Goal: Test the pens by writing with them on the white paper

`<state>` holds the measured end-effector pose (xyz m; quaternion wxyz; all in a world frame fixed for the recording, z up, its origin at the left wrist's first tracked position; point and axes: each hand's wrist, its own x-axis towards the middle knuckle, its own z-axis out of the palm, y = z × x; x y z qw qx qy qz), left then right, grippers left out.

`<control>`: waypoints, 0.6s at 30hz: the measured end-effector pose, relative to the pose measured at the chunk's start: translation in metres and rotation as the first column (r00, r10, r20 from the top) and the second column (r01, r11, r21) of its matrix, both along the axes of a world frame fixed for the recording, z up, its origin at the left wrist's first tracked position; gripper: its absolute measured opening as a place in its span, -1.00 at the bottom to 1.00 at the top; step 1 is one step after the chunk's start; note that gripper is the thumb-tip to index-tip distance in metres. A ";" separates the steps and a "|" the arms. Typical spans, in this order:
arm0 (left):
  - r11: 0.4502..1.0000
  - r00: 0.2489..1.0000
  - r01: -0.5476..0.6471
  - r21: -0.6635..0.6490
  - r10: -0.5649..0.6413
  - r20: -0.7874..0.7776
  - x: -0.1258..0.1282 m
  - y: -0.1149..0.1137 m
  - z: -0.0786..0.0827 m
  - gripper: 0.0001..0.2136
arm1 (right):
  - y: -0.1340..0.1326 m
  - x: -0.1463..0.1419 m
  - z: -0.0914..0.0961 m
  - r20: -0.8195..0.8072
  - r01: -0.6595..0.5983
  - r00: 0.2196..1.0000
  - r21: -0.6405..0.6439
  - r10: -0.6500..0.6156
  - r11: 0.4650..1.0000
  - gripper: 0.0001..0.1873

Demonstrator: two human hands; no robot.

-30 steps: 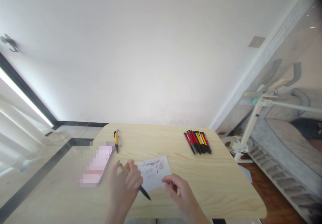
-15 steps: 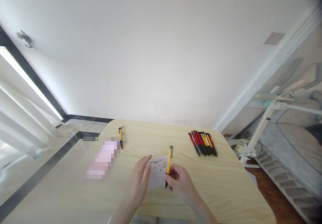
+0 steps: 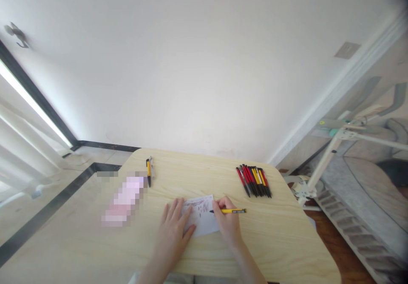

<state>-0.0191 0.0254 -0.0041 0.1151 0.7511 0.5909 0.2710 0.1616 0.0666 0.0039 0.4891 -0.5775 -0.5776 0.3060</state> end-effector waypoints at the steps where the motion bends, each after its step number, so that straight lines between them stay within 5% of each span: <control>1: 1.000 0.998 -0.006 -0.004 0.006 0.066 0.001 0.000 0.003 -0.60 | 0.000 0.001 0.004 -0.056 -0.005 0.998 -0.051 0.002 0.999 -0.66; 4: 0.998 0.937 -0.064 -0.023 0.068 0.342 0.006 0.001 0.021 -0.60 | -0.008 0.001 0.018 -0.205 -0.212 0.965 -0.242 0.163 0.947 -0.69; 8: 0.984 0.711 0.008 -0.180 0.121 0.693 0.022 0.005 0.060 -0.54 | -0.027 -0.009 0.042 -0.271 -0.577 0.817 -0.357 0.510 0.734 -0.78; 10: 0.975 0.697 0.060 -0.213 0.112 0.708 0.028 0.008 0.075 -0.61 | -0.037 -0.014 0.053 -0.279 -0.654 0.756 -0.353 0.592 0.669 -0.81; 15: 0.961 0.713 0.079 -0.265 0.131 0.689 0.034 0.011 0.079 -0.76 | -0.042 -0.016 0.058 -0.286 -0.686 0.726 -0.360 0.625 0.632 -0.75; 18: 0.958 0.732 0.104 -0.267 0.108 0.673 0.034 0.007 0.072 -0.59 | -0.021 -0.009 0.052 -0.196 -0.593 0.802 -0.381 0.565 0.710 -0.67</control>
